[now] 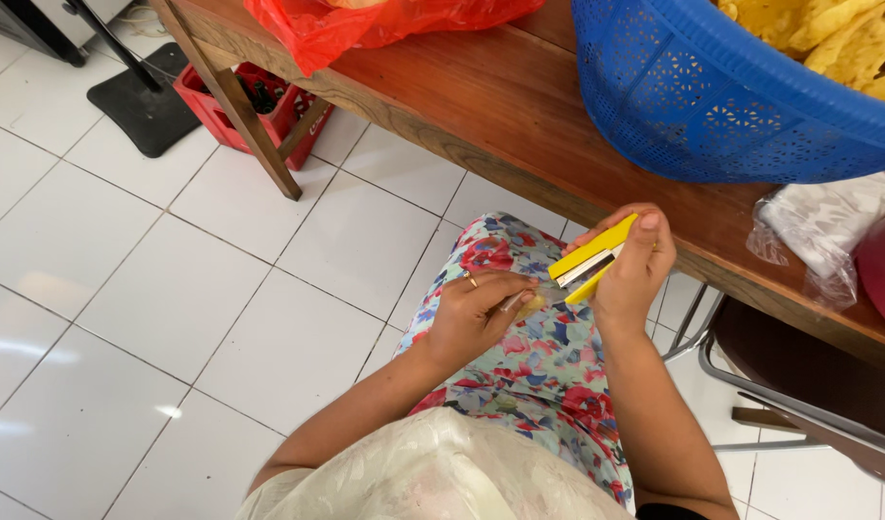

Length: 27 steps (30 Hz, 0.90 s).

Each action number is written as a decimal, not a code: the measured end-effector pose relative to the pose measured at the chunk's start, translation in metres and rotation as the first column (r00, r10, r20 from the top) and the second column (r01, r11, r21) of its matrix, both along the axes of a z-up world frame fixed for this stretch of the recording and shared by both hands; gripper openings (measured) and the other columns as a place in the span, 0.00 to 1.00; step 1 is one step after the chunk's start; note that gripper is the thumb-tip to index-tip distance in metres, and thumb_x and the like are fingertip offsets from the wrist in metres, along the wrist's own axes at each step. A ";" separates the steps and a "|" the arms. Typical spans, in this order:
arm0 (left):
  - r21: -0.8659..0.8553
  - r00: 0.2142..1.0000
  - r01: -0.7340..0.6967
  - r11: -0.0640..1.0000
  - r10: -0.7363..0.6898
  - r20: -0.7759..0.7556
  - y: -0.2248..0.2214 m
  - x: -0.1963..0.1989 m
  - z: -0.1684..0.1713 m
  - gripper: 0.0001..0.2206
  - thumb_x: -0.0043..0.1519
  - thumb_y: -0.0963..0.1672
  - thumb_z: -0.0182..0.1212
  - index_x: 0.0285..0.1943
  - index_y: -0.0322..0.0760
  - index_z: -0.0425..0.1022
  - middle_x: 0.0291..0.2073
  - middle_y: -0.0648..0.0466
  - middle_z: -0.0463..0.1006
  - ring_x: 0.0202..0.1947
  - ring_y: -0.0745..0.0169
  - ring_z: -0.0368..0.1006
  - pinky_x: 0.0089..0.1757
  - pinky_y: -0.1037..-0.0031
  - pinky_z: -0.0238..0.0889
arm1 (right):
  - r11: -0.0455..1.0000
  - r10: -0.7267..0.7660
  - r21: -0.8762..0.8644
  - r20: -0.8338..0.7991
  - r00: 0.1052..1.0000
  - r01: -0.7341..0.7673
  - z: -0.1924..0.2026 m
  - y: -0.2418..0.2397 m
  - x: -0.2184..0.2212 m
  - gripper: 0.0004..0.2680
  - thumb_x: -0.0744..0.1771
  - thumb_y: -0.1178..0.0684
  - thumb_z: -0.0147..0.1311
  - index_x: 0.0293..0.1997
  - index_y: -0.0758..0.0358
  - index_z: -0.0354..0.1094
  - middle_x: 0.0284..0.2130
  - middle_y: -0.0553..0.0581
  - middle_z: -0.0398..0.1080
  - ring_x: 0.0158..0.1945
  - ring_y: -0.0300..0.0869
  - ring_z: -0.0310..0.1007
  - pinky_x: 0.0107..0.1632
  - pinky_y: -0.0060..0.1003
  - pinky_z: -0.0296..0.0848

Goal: The person places fried snacks into small clear plastic bags and seals them using a yellow handheld stapler. The person repeats this process for multiple bags, placing the finished packages into a red plastic bag on the table.

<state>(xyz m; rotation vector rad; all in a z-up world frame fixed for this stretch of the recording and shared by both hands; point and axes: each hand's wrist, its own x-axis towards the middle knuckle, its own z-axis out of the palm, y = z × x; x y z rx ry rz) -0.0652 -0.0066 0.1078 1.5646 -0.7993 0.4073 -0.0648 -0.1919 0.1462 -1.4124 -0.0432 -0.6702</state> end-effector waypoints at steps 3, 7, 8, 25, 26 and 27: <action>-0.018 0.997 -0.003 1.000 0.005 0.073 -0.003 -0.003 0.001 0.05 0.62 0.38 0.68 0.45 0.31 0.80 0.41 0.49 0.82 0.40 0.56 0.81 0.43 0.72 0.74 | 1.000 0.018 -0.025 -0.050 0.999 -0.019 -0.005 0.000 -0.001 0.18 0.74 0.35 0.43 0.43 0.64 0.59 0.27 0.59 0.67 0.28 0.44 0.74 0.34 0.39 0.78; -0.020 1.000 0.022 1.000 -0.022 -0.020 -0.008 -0.008 0.000 0.07 0.60 0.37 0.70 0.46 0.30 0.82 0.36 0.50 0.79 0.32 0.59 0.77 0.34 0.74 0.71 | 0.996 0.025 -0.084 -0.070 0.997 -0.030 -0.011 0.003 -0.001 0.18 0.73 0.35 0.45 0.42 0.64 0.59 0.25 0.58 0.69 0.27 0.43 0.74 0.32 0.36 0.76; -0.007 0.998 0.028 1.000 -0.029 -0.064 -0.009 -0.009 -0.001 0.07 0.60 0.37 0.71 0.46 0.30 0.82 0.34 0.51 0.78 0.30 0.61 0.76 0.32 0.74 0.69 | 0.995 0.020 -0.093 -0.072 0.997 -0.026 -0.013 0.004 -0.001 0.18 0.73 0.35 0.45 0.42 0.64 0.60 0.24 0.58 0.69 0.27 0.42 0.74 0.32 0.35 0.75; -0.108 0.985 0.025 0.994 -0.042 -0.165 -0.020 -0.022 -0.024 0.06 0.60 0.35 0.69 0.42 0.30 0.76 0.36 0.50 0.77 0.35 0.60 0.76 0.35 0.74 0.71 | 0.996 -0.038 -0.085 -0.105 0.994 0.029 -0.029 0.010 -0.004 0.15 0.74 0.40 0.46 0.41 0.64 0.60 0.25 0.54 0.66 0.26 0.39 0.72 0.30 0.33 0.73; -0.114 0.985 0.032 0.993 -0.051 -0.167 -0.021 -0.022 -0.024 0.06 0.59 0.35 0.69 0.41 0.30 0.76 0.36 0.50 0.77 0.35 0.61 0.76 0.35 0.74 0.71 | 0.996 -0.047 -0.083 -0.109 0.993 0.038 -0.031 0.010 -0.003 0.15 0.74 0.40 0.46 0.40 0.64 0.60 0.25 0.54 0.65 0.26 0.38 0.72 0.29 0.32 0.73; -0.113 0.983 0.030 0.993 -0.050 -0.179 -0.021 -0.023 -0.024 0.06 0.60 0.35 0.69 0.41 0.30 0.76 0.35 0.50 0.77 0.35 0.60 0.76 0.35 0.74 0.71 | 0.996 -0.054 -0.083 -0.108 0.993 0.045 -0.033 0.010 -0.003 0.14 0.74 0.41 0.47 0.40 0.64 0.60 0.25 0.53 0.65 0.26 0.38 0.72 0.29 0.32 0.73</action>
